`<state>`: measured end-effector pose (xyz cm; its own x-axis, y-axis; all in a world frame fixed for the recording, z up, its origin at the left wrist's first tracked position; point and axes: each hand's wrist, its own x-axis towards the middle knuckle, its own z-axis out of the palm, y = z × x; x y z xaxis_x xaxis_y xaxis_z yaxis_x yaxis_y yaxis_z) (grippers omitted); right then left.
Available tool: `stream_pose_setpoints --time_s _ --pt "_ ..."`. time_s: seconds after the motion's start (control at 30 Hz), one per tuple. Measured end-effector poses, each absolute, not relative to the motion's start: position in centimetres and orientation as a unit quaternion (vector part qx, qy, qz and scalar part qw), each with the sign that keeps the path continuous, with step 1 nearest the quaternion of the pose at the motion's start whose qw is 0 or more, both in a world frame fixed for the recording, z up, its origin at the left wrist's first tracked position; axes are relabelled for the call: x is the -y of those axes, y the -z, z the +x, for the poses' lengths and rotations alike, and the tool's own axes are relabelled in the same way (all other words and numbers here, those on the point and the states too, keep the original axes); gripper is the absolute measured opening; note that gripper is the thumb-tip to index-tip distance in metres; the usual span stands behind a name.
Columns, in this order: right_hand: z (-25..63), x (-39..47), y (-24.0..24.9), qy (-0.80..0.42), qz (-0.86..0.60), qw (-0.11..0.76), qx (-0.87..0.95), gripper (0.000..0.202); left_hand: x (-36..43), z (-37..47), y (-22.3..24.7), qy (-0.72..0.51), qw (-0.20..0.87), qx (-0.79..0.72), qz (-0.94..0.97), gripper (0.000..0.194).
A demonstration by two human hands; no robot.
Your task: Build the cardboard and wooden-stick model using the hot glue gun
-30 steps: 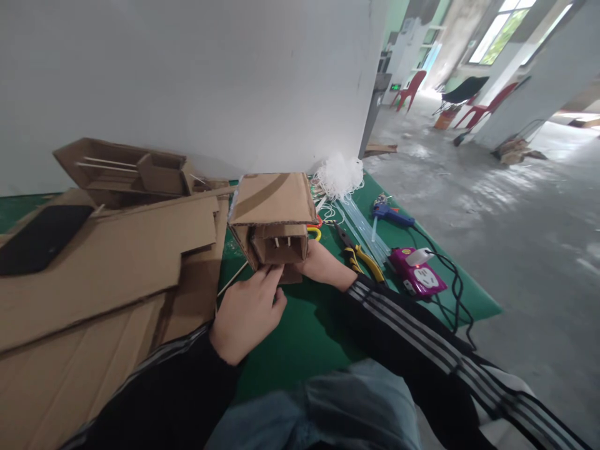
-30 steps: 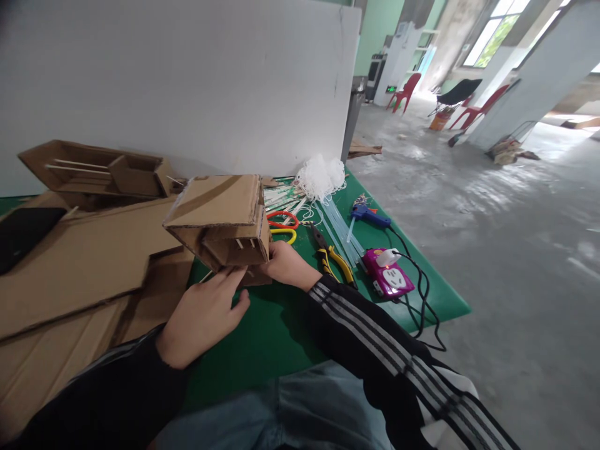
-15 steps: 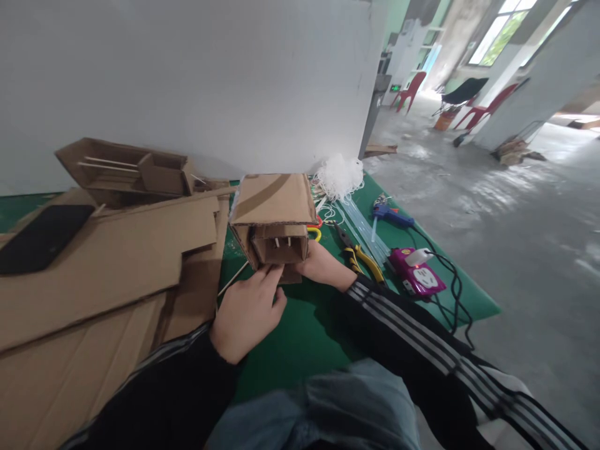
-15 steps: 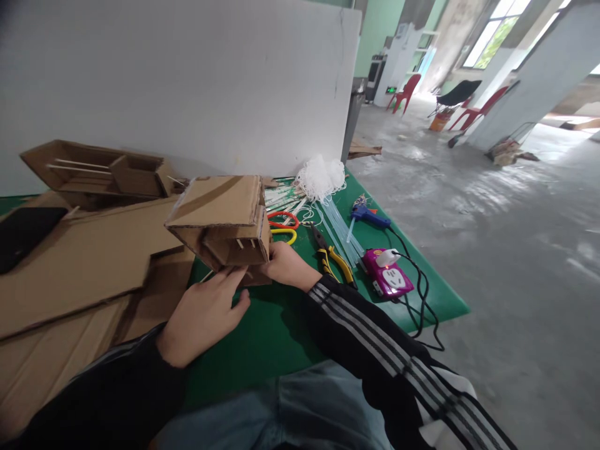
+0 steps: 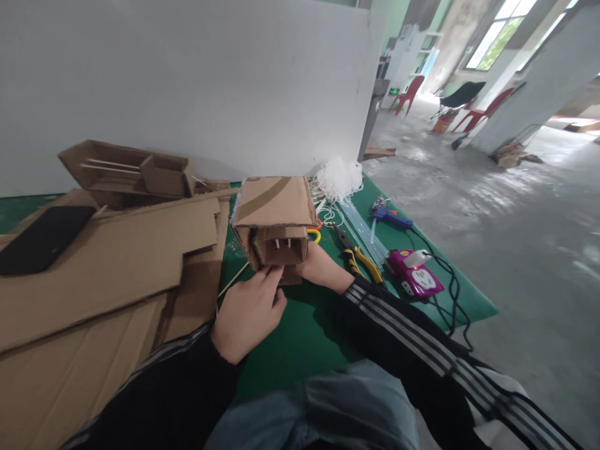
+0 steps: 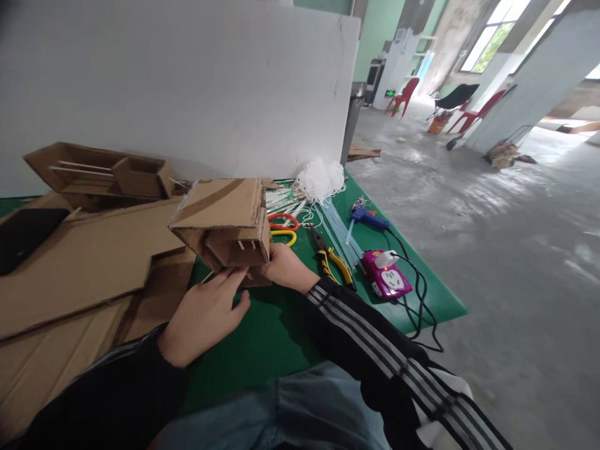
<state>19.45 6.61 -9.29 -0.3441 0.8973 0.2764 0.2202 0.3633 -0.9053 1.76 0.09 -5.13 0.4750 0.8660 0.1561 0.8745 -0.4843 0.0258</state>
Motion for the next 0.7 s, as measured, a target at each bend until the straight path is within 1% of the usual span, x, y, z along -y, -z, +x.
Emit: stream_pose_setpoints --time_s 0.53,0.7 --pt "19.31 -6.91 9.77 -0.385 -0.407 0.417 0.716 0.025 -0.08 1.65 5.19 0.077 0.026 0.507 -0.858 0.041" --pt "19.49 -6.75 9.47 -0.398 -0.397 0.409 0.719 0.033 -0.06 1.65 5.11 0.073 0.025 0.508 -0.858 0.041"
